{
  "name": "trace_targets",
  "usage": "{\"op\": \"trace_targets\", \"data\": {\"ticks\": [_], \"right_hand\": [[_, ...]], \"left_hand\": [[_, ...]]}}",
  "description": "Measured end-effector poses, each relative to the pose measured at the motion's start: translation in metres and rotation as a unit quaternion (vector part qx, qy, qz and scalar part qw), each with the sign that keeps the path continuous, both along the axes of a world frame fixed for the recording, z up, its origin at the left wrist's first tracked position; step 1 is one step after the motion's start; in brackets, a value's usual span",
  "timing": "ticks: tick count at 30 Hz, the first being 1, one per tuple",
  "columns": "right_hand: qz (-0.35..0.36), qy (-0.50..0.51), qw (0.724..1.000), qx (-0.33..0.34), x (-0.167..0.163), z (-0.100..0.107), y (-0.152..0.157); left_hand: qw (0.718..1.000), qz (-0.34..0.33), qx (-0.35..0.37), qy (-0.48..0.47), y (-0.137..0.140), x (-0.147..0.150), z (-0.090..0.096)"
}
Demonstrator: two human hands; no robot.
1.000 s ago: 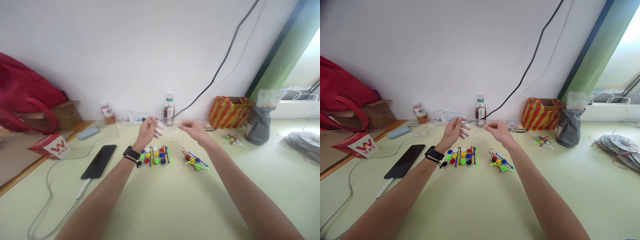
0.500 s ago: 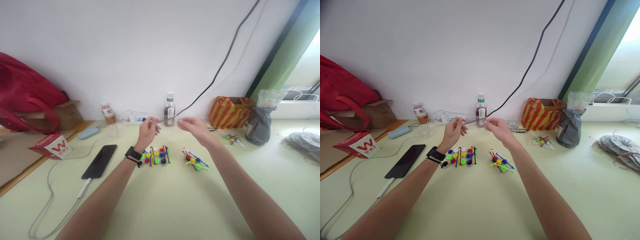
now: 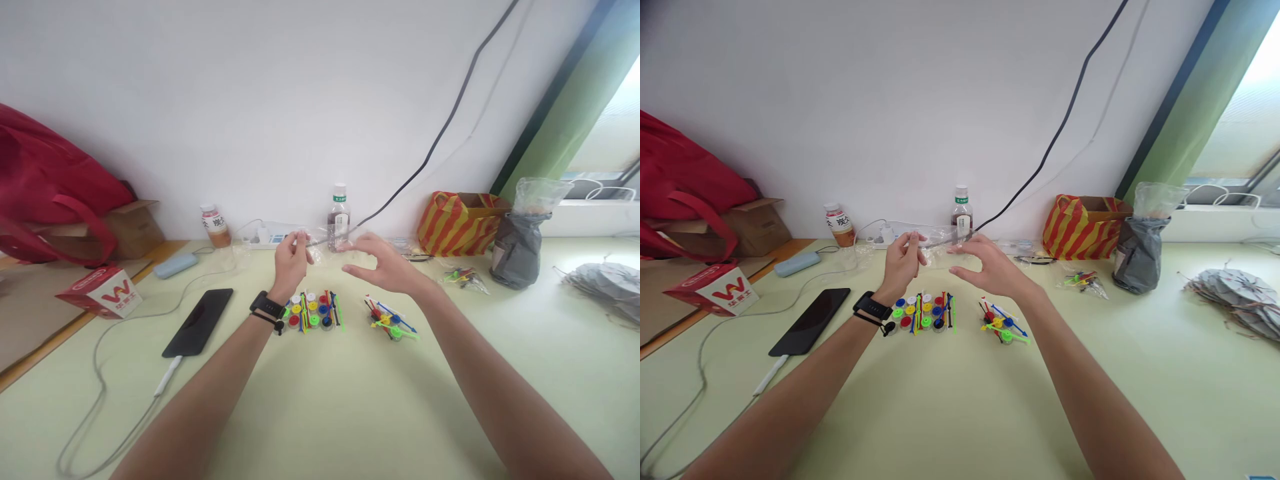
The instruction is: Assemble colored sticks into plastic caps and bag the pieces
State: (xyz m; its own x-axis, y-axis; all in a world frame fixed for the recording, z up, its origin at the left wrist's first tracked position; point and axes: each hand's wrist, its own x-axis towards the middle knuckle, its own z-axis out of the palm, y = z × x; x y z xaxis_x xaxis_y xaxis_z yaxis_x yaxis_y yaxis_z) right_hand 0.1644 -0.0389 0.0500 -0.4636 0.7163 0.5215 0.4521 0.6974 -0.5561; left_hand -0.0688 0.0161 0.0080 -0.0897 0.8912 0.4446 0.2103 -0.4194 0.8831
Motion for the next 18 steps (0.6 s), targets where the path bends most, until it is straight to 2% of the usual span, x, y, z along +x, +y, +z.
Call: {"op": "trace_targets", "data": {"ticks": [3, 7, 13, 16, 18], "right_hand": [[-0.013, -0.102, 0.993, 0.060, 0.007, 0.001, 0.001], [-0.012, -0.148, 0.987, 0.053, 0.013, 0.002, 0.004], [-0.024, -0.079, 0.995, 0.047, 0.015, 0.001, 0.011], [-0.067, -0.038, 0.997, 0.019, 0.015, 0.002, 0.011], [-0.109, 0.013, 0.993, -0.035, 0.013, 0.003, 0.010]], "left_hand": [[0.998, -0.041, -0.046, 0.006, 0.004, -0.005, 0.000], [0.996, -0.061, -0.069, 0.017, 0.009, -0.010, -0.001], [0.999, 0.034, -0.013, 0.038, 0.011, -0.014, 0.001], [0.999, 0.020, 0.005, 0.045, 0.009, -0.014, 0.004], [0.999, -0.008, 0.018, 0.047, 0.007, -0.013, 0.005]]}}
